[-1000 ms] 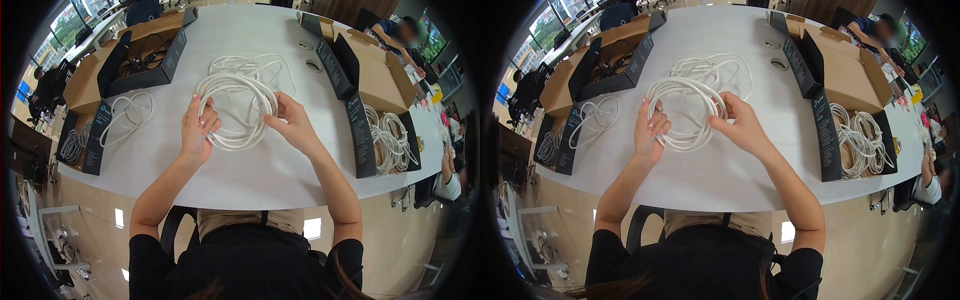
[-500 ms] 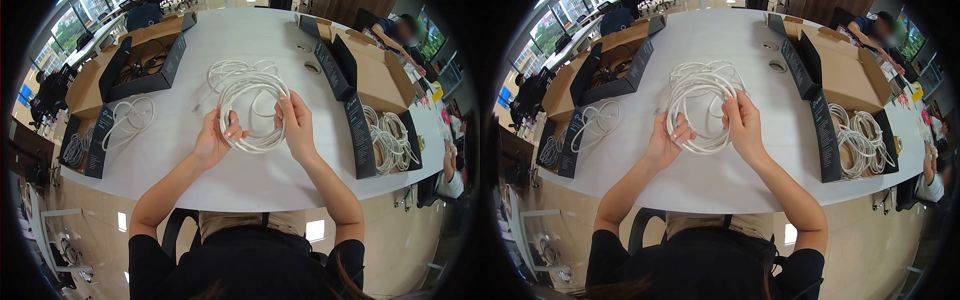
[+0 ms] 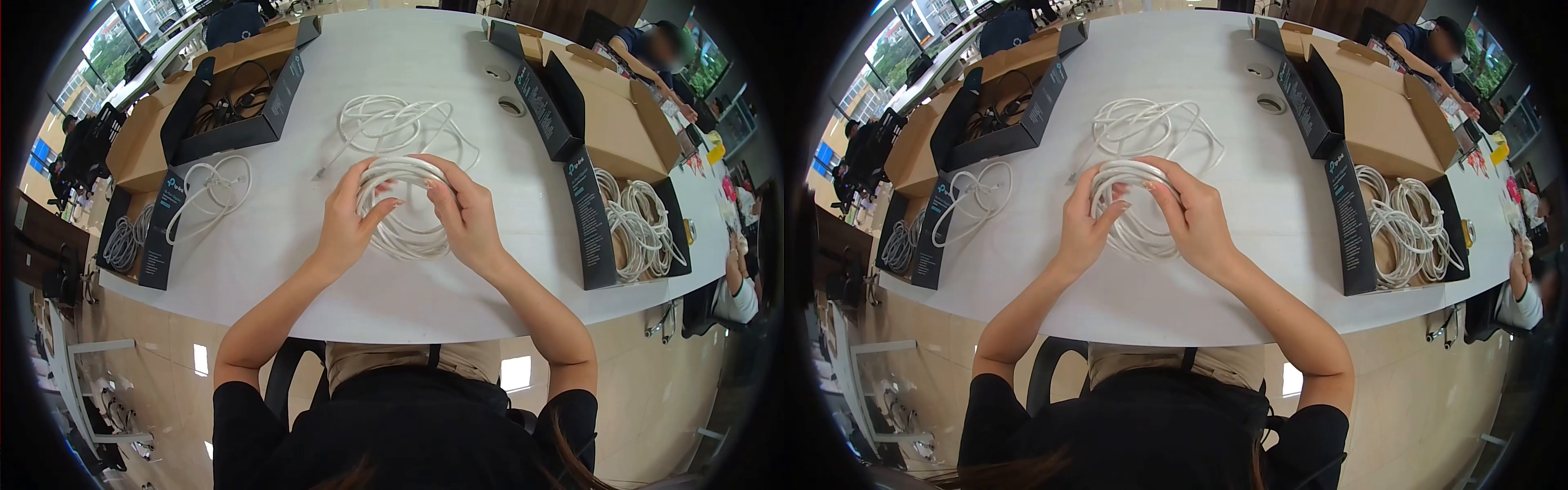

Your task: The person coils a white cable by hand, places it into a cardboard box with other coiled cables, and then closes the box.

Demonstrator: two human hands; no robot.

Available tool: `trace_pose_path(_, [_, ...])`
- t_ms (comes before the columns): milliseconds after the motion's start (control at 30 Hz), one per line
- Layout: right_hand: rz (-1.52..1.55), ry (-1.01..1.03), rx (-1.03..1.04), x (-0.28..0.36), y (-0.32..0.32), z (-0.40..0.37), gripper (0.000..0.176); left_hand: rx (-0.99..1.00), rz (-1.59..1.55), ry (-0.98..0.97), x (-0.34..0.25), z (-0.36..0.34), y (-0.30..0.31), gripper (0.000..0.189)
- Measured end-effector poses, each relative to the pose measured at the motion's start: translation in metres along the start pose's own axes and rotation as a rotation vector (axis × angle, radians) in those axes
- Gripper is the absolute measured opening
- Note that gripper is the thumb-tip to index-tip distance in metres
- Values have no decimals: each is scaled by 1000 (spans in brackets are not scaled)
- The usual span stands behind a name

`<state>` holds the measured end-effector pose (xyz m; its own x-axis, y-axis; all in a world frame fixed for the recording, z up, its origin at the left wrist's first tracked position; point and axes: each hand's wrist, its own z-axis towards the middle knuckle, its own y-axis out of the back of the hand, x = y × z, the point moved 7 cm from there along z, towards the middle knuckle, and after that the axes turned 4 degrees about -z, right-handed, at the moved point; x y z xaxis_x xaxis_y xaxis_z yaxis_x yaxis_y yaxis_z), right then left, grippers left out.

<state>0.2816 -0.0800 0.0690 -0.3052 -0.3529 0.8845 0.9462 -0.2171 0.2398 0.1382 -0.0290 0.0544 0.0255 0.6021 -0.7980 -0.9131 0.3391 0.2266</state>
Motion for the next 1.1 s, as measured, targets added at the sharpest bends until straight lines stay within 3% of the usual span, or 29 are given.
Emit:
trace_pose_path(167, [-76,85,-60,5,3,1,25,40,-148,162,11,-2,2,16])
trace_pose_path(333, [-134,81,-103,4,14,7,21,124,-470,356,18,-9,-8,29])
trace_pose_path(533, [307,-119,40,-9,10,7,21,318,-750,454,20,-17,-15,36])
trace_pose_path(633, [195,-107,47,-7,14,9,21,337,-704,473,15,-14,-18,35])
trace_pose_path(733, [36,-130,78,-4,16,11,20,238,-528,331,12,-5,-12,27])
trace_pose_path(800, [-108,30,75,8,9,9,20,132,-333,46,0,3,-8,24])
trace_pose_path(867, [-192,81,102,13,5,7,19,141,-215,22,-6,4,-9,25])
trace_pose_path(933, [-214,18,164,12,4,5,20,262,-177,263,-8,-3,-13,27])
trace_pose_path(1033, [163,-179,316,-3,-3,1,29,209,-211,326,1,-7,-7,27])
trace_pose_path(1100, [359,-304,344,-10,-2,5,41,22,-350,327,13,-7,6,27])
